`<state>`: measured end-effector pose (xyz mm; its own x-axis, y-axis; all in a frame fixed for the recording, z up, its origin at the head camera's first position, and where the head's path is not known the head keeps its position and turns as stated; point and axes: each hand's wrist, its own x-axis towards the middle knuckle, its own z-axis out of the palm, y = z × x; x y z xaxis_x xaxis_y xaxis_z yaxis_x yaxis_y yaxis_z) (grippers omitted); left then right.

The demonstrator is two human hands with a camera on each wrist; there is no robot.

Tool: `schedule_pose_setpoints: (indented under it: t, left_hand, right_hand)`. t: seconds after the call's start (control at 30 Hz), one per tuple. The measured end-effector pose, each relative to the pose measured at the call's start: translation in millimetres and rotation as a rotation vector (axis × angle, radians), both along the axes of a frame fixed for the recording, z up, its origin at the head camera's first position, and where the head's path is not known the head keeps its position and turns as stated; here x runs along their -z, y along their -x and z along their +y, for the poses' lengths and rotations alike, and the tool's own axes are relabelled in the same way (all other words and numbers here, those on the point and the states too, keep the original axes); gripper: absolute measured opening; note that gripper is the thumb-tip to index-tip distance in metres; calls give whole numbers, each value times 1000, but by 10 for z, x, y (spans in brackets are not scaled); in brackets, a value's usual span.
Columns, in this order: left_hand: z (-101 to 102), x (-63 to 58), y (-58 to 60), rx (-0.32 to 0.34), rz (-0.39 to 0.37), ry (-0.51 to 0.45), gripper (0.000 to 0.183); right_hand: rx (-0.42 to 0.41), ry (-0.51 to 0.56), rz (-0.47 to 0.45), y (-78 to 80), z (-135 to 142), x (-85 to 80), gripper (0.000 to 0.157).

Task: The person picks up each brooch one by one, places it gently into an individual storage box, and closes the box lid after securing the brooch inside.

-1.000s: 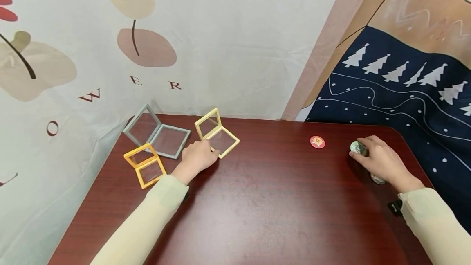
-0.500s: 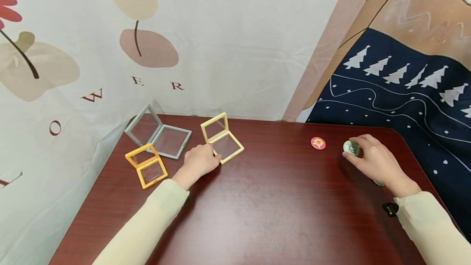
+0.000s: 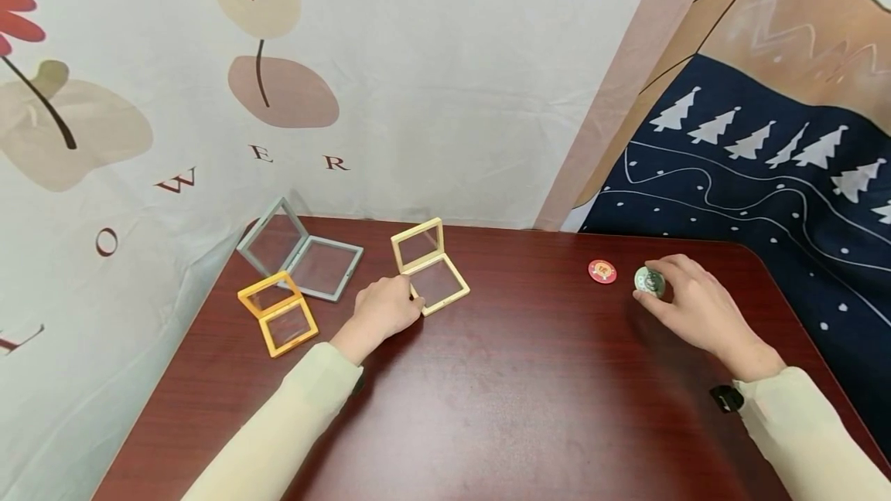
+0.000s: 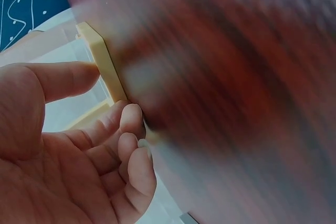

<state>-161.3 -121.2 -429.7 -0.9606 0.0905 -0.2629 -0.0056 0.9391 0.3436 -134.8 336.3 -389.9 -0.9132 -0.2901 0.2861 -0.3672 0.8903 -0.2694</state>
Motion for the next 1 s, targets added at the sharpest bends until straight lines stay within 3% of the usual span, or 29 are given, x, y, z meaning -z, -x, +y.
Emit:
schedule_pose_setpoints:
  t: [1.0]
  left_hand:
    - [308,-5,-81,95,49,-18,24]
  right_hand:
    - [-100,74,16,-33,-524,-18,51]
